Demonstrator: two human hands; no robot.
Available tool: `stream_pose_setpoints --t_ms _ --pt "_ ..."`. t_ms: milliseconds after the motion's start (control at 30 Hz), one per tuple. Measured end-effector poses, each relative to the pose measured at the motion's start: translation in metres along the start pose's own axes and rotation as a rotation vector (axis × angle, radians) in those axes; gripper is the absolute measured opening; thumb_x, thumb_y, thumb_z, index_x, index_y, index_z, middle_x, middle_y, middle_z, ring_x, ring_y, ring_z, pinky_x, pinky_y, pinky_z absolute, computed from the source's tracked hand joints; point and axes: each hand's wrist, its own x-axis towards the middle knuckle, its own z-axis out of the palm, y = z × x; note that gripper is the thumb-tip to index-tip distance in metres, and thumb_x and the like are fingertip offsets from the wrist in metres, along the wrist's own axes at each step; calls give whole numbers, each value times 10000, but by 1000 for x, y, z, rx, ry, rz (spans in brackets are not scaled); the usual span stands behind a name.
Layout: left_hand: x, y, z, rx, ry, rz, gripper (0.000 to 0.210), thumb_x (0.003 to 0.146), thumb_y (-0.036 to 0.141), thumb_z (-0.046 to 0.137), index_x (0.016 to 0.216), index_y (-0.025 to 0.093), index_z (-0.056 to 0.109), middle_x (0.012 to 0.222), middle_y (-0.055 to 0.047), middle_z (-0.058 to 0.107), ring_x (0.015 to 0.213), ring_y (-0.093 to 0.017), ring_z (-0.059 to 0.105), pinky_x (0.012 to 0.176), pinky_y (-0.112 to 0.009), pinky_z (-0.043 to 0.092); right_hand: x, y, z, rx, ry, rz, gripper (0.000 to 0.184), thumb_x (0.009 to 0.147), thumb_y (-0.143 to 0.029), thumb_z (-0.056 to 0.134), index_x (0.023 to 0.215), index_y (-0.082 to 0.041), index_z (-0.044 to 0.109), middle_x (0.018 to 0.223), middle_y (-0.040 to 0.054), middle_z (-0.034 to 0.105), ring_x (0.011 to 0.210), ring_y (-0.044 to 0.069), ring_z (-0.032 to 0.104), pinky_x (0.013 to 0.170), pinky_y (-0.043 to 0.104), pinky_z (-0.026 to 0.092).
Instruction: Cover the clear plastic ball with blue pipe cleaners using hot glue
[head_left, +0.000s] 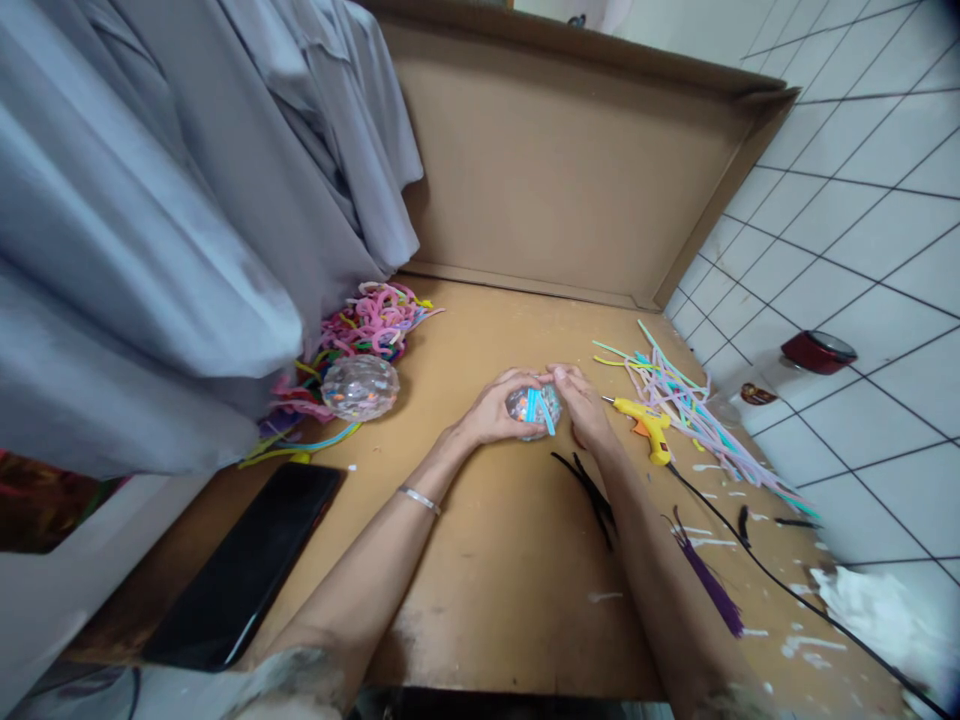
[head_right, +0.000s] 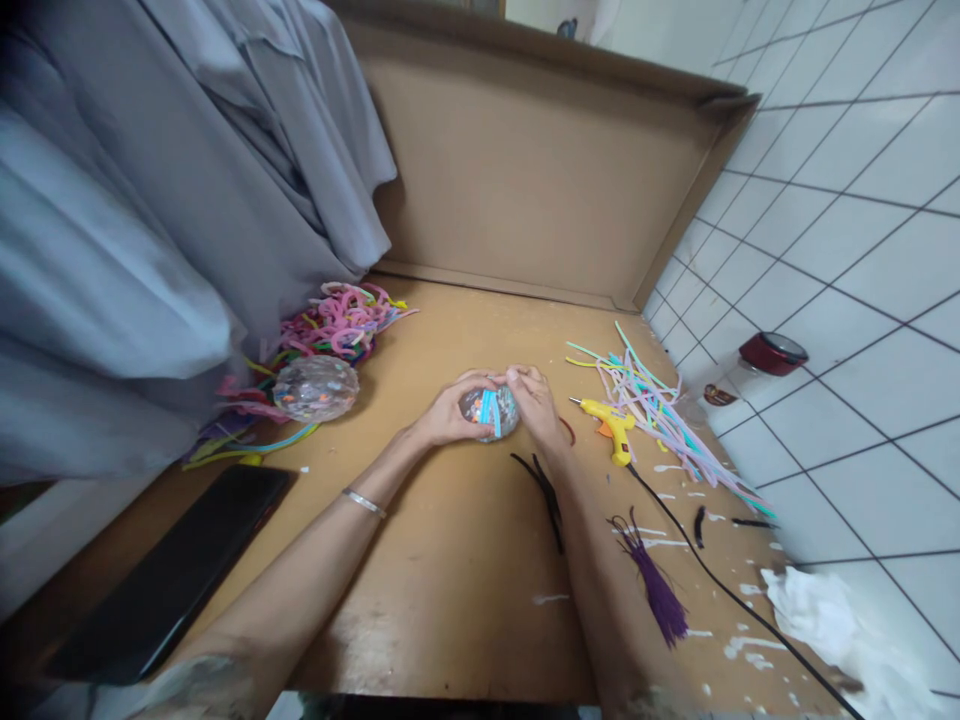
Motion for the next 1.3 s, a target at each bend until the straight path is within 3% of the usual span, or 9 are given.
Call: stream_pose_setpoints --t_ms 400,1000,1300 --pt "1 -1 0 -25 -5 46 554 602 377 870 1080 218 640 1259 -130 651 1240 -296 577 1078 -517 428 1 -1 0 4 -32 23 586 839 -772 450 842 -285 775 1108 64 676 1170 261 548 1077 437 375" --pt "1 -4 2 -53 28 84 523 626 333 856 1082 202 635 1265 -127 652 1214 -279 598 1064 -488 448 0 2 6 -170 18 34 724 817 -837 345 943 -263 768 1156 98 669 1172 288 561 1068 486 404" --pt "1 -4 2 -34 22 110 537 633 337 855 1101 200 631 1238 -127 669 1223 -287 585 1063 -506 443 0 -6 -3 -213 -16 9 659 887 -762 325 977 -278 762 1121 84 697 1171 280 577 1072 476 403"
